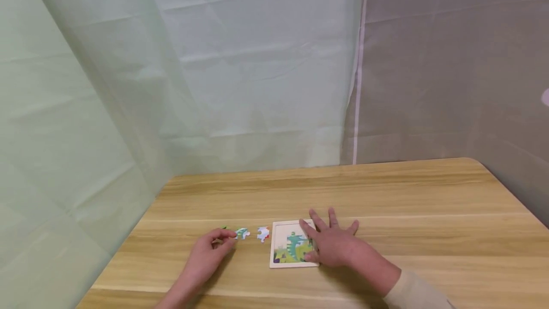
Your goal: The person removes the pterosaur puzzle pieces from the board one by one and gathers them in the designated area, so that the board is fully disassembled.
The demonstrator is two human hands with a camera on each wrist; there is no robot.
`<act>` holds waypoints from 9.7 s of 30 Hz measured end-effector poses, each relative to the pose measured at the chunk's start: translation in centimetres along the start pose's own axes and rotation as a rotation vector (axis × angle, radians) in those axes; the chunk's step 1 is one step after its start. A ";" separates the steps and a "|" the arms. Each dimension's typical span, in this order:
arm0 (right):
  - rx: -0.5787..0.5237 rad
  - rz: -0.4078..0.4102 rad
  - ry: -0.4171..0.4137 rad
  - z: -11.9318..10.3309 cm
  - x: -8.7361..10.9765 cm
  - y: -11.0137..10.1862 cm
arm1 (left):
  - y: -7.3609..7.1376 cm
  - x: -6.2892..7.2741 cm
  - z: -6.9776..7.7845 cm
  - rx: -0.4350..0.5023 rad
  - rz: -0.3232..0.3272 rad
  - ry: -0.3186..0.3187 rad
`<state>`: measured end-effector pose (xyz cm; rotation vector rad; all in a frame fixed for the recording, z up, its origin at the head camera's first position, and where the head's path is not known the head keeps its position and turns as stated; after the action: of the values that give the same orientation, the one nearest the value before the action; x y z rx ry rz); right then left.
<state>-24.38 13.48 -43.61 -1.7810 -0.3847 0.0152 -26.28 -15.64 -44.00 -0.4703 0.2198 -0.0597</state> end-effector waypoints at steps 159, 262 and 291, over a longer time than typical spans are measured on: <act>0.022 -0.030 -0.003 -0.9 0.3 0.3 | 0.2 -0.9 0.0 -0.163 -0.215 0.013; -0.025 0.031 0.025 -0.4 0.1 0.6 | 13.2 -1.8 6.2 0.009 -0.315 0.208; -0.056 -0.013 0.040 -0.4 0.1 0.9 | 8.4 -1.7 5.2 0.014 -0.224 0.188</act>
<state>-24.01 12.91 -44.31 -1.8310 -0.3706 -0.0408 -26.75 -5.68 -42.96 -0.4743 0.3507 -0.3248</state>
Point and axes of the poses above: each hand's wrist, its own x-axis away from the middle knuckle, its own y-axis out of the palm, z = x × y, the point moved 7 cm from there along -x, towards the middle knuckle, and after that the axes turned 8 degrees about y, right-handed, at the moved point
